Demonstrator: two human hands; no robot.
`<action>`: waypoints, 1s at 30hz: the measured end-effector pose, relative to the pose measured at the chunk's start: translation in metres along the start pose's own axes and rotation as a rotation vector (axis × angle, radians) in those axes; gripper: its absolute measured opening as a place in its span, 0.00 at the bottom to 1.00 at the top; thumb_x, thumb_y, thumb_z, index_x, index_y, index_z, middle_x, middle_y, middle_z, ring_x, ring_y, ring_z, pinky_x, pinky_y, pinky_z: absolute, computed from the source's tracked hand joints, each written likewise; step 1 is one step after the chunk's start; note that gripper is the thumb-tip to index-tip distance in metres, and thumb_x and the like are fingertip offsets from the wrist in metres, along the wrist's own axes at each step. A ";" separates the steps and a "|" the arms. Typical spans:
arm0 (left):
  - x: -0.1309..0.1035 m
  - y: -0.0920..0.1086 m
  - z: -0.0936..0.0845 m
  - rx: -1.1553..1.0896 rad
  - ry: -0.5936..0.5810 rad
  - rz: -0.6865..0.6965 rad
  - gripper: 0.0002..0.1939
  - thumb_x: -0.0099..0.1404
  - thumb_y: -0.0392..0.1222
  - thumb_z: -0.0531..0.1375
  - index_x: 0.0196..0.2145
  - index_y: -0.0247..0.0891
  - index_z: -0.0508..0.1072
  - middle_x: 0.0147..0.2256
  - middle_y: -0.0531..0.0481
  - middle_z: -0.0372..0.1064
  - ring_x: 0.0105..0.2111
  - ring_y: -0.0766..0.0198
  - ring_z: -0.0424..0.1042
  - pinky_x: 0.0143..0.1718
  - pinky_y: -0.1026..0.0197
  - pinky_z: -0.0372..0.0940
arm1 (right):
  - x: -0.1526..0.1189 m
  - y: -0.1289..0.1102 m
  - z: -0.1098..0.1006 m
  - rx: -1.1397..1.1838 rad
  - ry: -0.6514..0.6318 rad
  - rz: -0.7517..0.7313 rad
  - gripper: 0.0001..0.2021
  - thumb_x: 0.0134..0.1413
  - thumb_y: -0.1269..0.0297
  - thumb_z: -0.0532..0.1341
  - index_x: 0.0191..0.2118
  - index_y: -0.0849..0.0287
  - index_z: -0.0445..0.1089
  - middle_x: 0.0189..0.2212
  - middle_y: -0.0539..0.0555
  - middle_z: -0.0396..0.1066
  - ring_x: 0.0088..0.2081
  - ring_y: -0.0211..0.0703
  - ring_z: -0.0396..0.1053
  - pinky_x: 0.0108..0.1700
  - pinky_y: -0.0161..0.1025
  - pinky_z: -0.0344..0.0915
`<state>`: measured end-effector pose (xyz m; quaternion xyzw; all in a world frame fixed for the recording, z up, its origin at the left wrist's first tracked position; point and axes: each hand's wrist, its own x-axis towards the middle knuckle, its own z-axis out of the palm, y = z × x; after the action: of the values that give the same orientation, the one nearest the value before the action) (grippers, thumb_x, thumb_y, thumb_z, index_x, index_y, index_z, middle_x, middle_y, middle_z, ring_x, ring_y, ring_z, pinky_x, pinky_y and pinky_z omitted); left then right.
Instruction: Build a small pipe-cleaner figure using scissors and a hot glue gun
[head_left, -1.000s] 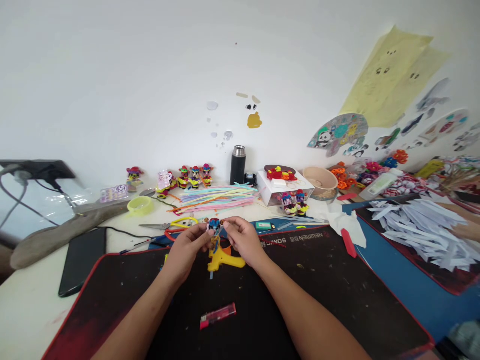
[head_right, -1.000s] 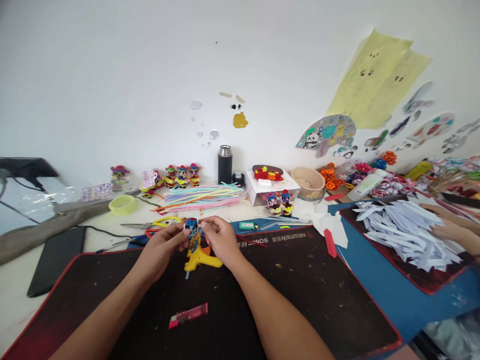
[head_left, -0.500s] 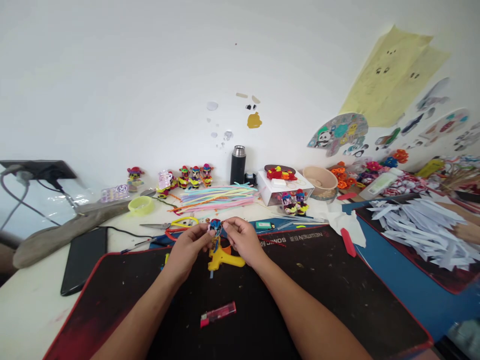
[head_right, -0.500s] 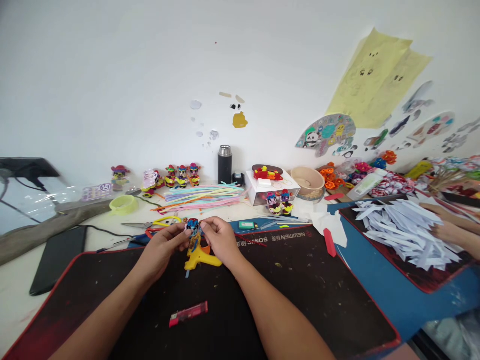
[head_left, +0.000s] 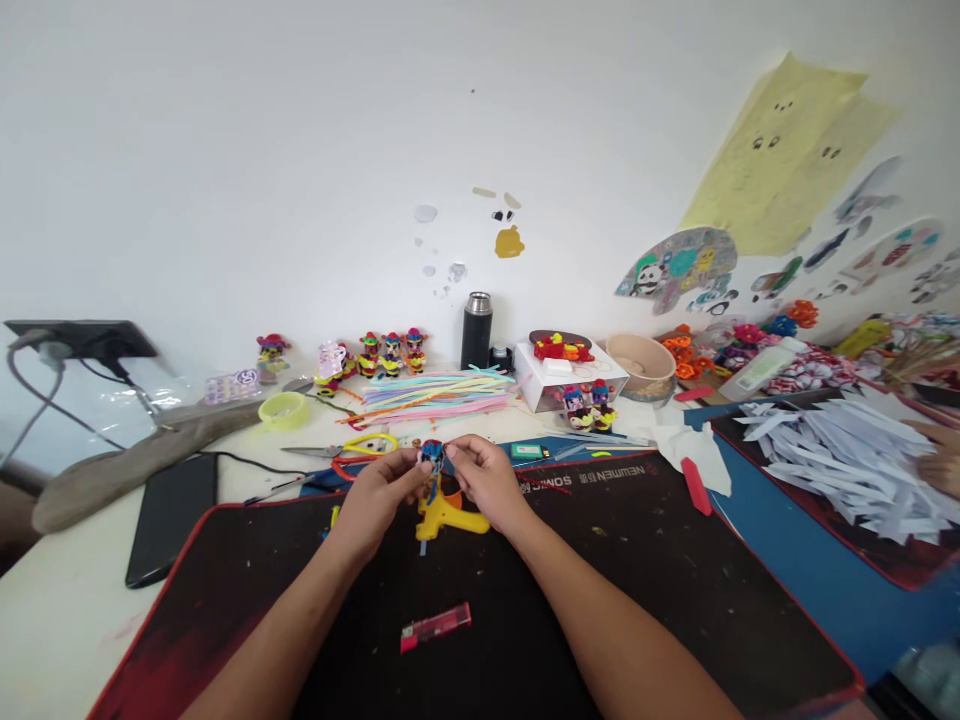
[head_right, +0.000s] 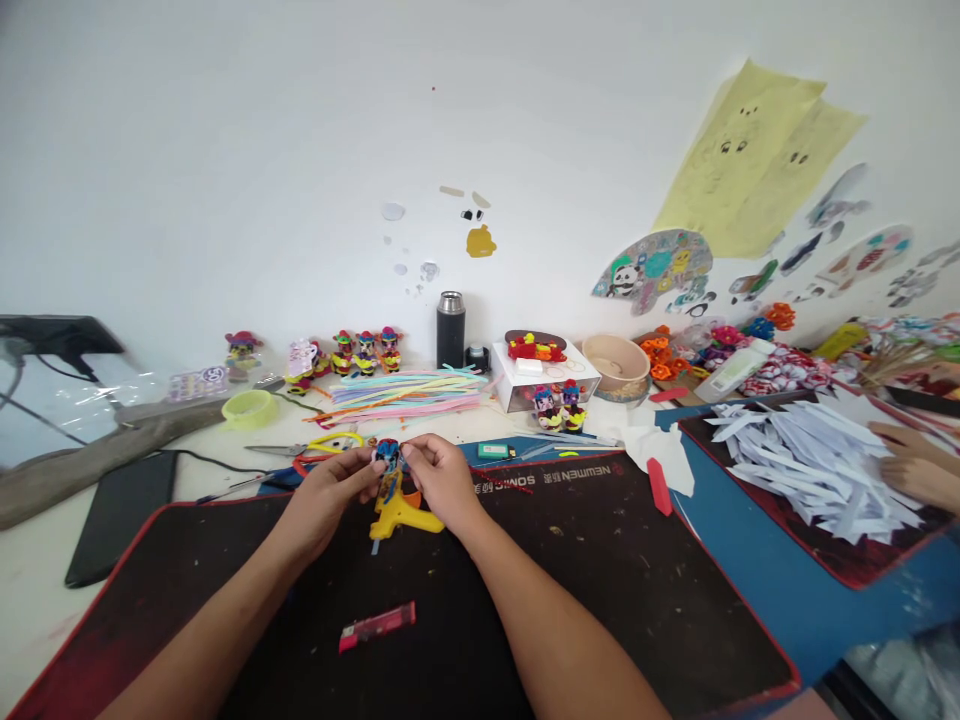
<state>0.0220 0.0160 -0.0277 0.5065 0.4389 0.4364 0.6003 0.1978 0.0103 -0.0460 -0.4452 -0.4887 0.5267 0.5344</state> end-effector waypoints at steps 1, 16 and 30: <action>0.000 0.000 0.000 0.001 -0.002 -0.001 0.23 0.52 0.58 0.76 0.33 0.38 0.78 0.23 0.55 0.69 0.24 0.65 0.63 0.29 0.62 0.58 | 0.000 0.000 0.000 -0.003 -0.001 0.000 0.20 0.58 0.43 0.68 0.36 0.57 0.72 0.14 0.40 0.57 0.15 0.32 0.47 0.19 0.33 0.45; -0.002 -0.001 -0.001 -0.010 0.006 -0.009 0.22 0.52 0.57 0.76 0.35 0.38 0.79 0.25 0.54 0.68 0.25 0.64 0.62 0.29 0.62 0.57 | -0.002 -0.003 0.000 -0.012 -0.009 0.008 0.19 0.59 0.44 0.67 0.38 0.58 0.73 0.14 0.40 0.57 0.16 0.32 0.48 0.19 0.32 0.45; -0.003 0.000 -0.002 0.006 -0.013 0.000 0.20 0.53 0.55 0.76 0.35 0.38 0.80 0.24 0.54 0.68 0.25 0.65 0.62 0.29 0.62 0.58 | -0.002 -0.006 -0.002 -0.013 0.003 0.009 0.21 0.58 0.43 0.68 0.38 0.58 0.73 0.14 0.40 0.57 0.16 0.32 0.49 0.19 0.33 0.45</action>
<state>0.0195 0.0140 -0.0275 0.5110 0.4363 0.4321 0.6015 0.2005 0.0084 -0.0400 -0.4517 -0.4892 0.5251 0.5300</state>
